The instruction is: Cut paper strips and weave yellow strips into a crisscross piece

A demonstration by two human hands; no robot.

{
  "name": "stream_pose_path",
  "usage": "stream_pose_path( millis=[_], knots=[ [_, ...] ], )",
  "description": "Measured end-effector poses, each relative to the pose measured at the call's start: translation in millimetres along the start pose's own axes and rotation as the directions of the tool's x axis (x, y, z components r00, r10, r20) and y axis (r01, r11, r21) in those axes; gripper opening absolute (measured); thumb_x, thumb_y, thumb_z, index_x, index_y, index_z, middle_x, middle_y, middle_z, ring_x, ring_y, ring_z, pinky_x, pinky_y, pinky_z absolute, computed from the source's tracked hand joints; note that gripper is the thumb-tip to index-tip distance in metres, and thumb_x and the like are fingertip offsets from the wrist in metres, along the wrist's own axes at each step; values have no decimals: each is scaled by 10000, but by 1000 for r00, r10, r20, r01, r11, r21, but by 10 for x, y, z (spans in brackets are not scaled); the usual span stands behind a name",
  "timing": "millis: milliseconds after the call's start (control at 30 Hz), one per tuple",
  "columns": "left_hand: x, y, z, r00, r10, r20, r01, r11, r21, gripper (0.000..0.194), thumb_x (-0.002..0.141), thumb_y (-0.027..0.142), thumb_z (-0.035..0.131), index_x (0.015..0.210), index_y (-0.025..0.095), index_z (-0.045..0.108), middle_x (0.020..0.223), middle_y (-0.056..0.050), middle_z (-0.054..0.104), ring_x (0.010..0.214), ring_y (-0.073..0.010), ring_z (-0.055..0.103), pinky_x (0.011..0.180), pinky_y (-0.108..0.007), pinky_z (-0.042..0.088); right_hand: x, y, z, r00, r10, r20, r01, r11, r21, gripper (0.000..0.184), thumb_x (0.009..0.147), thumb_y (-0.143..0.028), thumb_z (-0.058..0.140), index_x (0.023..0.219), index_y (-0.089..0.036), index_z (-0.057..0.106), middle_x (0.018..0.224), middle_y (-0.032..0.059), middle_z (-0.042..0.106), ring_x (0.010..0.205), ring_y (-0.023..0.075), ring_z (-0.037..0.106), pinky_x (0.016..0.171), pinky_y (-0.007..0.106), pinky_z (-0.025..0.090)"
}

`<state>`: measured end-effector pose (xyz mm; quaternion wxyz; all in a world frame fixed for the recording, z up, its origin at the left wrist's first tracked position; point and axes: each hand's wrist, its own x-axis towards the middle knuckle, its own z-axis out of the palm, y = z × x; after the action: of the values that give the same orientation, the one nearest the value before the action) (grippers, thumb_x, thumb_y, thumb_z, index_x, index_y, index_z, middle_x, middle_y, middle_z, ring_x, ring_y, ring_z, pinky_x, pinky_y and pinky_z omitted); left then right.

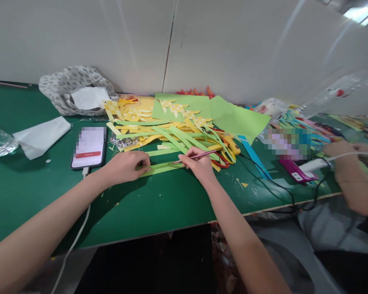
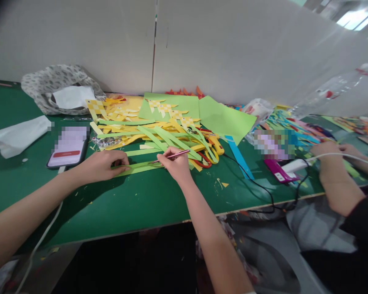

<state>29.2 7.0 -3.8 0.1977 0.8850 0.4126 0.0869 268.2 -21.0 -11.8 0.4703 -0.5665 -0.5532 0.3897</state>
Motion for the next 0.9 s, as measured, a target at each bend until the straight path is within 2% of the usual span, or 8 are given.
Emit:
stream_pose_path(
  millis=[133, 300, 533, 600, 667, 800, 900],
  knots=[
    [1, -1, -5, 1000, 2, 4, -2, 1000, 3, 181, 836, 323, 477, 832, 201, 610, 806, -28, 651, 694, -161, 573, 560, -246, 365, 13, 14, -21, 994, -27, -110, 26, 1000, -10, 250, 678, -254, 679, 527, -202, 487, 441, -50, 499, 421, 90, 433, 437, 231, 345],
    [3, -2, 4, 1000, 11, 1, -11, 1000, -1, 212, 843, 351, 464, 833, 202, 615, 806, -30, 653, 683, -160, 573, 551, -243, 363, -13, -24, -3, 999, -18, 29, 18, 1000, 14, 226, 688, -323, 692, 577, -198, 540, 514, -24, 562, 472, 108, 491, 478, 247, 399],
    [-15, -66, -91, 1000, 2, -11, -2, 1000, -29, 302, 811, 486, 523, 907, 216, 614, 795, -16, 660, 680, -161, 586, 565, -250, 377, 31, 17, -17, 991, -2, -133, -3, 999, -33, 228, 660, -228, 659, 520, -202, 481, 436, -51, 503, 420, 92, 436, 443, 232, 338],
    [-36, -102, -164, 999, 2, -32, -2, 1000, -7, 267, 783, 460, 545, 849, 211, 612, 786, -15, 657, 679, -161, 586, 577, -255, 379, 42, 29, -19, 988, -4, -153, -1, 1000, -32, 220, 654, -204, 648, 512, -202, 480, 428, -53, 499, 422, 94, 446, 445, 232, 338],
    [-57, -132, -227, 1000, 4, -9, -4, 1000, 22, 183, 756, 382, 552, 785, 211, 608, 740, -6, 645, 662, -158, 580, 569, -253, 369, 49, 41, -22, 983, -5, -181, 0, 1000, -27, 215, 647, -183, 640, 506, -203, 478, 418, -56, 494, 416, 91, 444, 437, 228, 331],
    [-71, -145, -258, 997, -26, 73, 22, 998, 53, 114, 697, 297, 552, 752, 223, 620, 703, 12, 648, 628, -152, 575, 534, -246, 341, 54, 47, -33, 979, -8, -205, 23, 997, 72, 225, 644, -186, 659, 502, -203, 486, 413, -57, 495, 407, 85, 447, 416, 217, 323],
    [-49, -107, -209, 996, -33, 88, 29, 998, 52, 145, 712, 319, 546, 772, 227, 642, 687, 8, 650, 609, -153, 570, 521, -245, 328, 36, 7, -27, 989, -8, -149, 38, 979, 199, 255, 649, -236, 706, 504, -203, 499, 423, -52, 514, 399, 83, 460, 406, 215, 347]
  ],
)
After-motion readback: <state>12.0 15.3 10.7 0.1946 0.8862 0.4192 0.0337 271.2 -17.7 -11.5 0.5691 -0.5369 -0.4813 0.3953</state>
